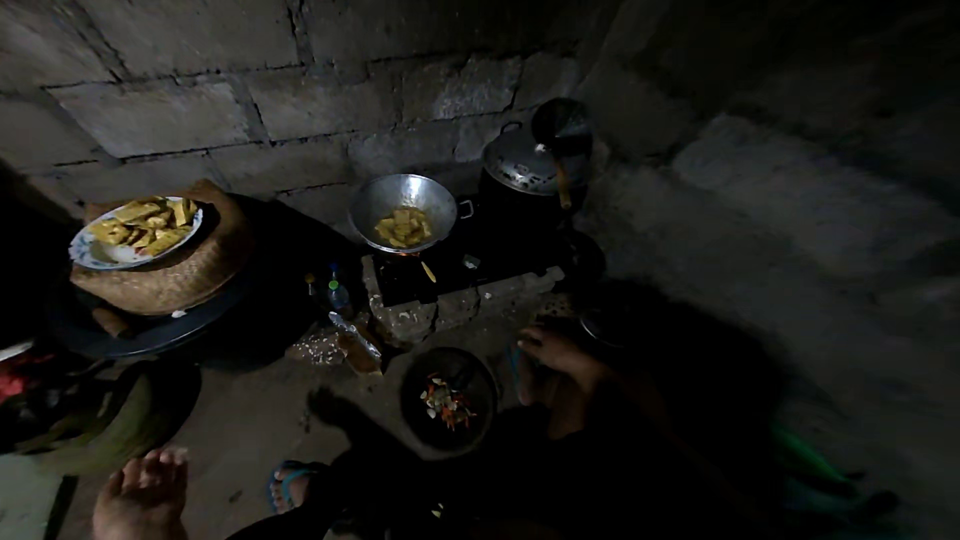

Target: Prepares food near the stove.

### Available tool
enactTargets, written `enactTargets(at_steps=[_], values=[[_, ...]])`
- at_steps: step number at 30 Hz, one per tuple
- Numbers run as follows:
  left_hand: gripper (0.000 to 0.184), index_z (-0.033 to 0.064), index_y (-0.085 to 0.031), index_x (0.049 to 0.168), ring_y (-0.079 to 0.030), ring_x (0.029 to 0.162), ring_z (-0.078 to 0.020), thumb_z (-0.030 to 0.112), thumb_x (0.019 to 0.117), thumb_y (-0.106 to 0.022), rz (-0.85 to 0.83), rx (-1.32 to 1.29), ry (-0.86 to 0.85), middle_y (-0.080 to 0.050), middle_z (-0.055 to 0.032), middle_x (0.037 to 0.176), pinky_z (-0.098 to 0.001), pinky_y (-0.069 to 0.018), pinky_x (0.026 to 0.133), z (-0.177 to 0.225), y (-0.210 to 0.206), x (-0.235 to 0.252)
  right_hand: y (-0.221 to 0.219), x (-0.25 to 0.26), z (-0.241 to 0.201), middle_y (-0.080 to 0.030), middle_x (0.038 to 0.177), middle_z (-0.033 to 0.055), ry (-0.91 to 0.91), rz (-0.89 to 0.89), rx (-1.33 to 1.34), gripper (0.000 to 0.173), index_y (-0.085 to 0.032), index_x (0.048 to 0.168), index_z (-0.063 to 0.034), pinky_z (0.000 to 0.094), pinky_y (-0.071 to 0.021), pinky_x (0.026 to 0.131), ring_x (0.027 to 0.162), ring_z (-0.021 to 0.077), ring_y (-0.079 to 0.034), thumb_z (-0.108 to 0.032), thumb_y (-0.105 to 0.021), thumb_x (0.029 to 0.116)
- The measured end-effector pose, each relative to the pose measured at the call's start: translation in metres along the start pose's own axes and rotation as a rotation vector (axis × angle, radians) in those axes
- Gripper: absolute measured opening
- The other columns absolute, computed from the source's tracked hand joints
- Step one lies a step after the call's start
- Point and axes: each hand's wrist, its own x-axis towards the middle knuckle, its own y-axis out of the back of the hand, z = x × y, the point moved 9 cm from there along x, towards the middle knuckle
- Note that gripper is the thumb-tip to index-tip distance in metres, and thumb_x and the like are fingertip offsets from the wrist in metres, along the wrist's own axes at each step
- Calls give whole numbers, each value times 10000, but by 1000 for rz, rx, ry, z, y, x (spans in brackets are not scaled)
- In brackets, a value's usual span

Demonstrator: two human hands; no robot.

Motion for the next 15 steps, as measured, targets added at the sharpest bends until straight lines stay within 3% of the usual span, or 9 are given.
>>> enactTargets(at_steps=[4,11,15], values=[[341,199,-516,971,-627,632,-78,380,1109,-262,-15,-14,-14,-596,68,718,-279,-567,610,4,3,6,-7,5,-10,-536,1499,187,13,-29,-45,529,-485,1534,-141,558,-387,1156,1398,350,-503,-425,-495,1088],[288,179,-510,1080,-630,701,-84,354,1107,-283,-55,59,-3,-600,54,806,-298,-565,673,3,-18,0,-10,5,-13,-544,1486,196,22,-34,-66,522,-488,1529,-139,561,-390,1149,1388,361,-508,-419,-497,1088],[286,193,-524,1057,-634,700,-79,353,1102,-292,-75,74,-1,-617,67,794,-293,-556,667,0,-28,1,-11,3,-7,-532,1496,205,19,-33,-44,536,-476,1535,-118,565,-386,1153,1394,367,-503,-415,-499,1089]])
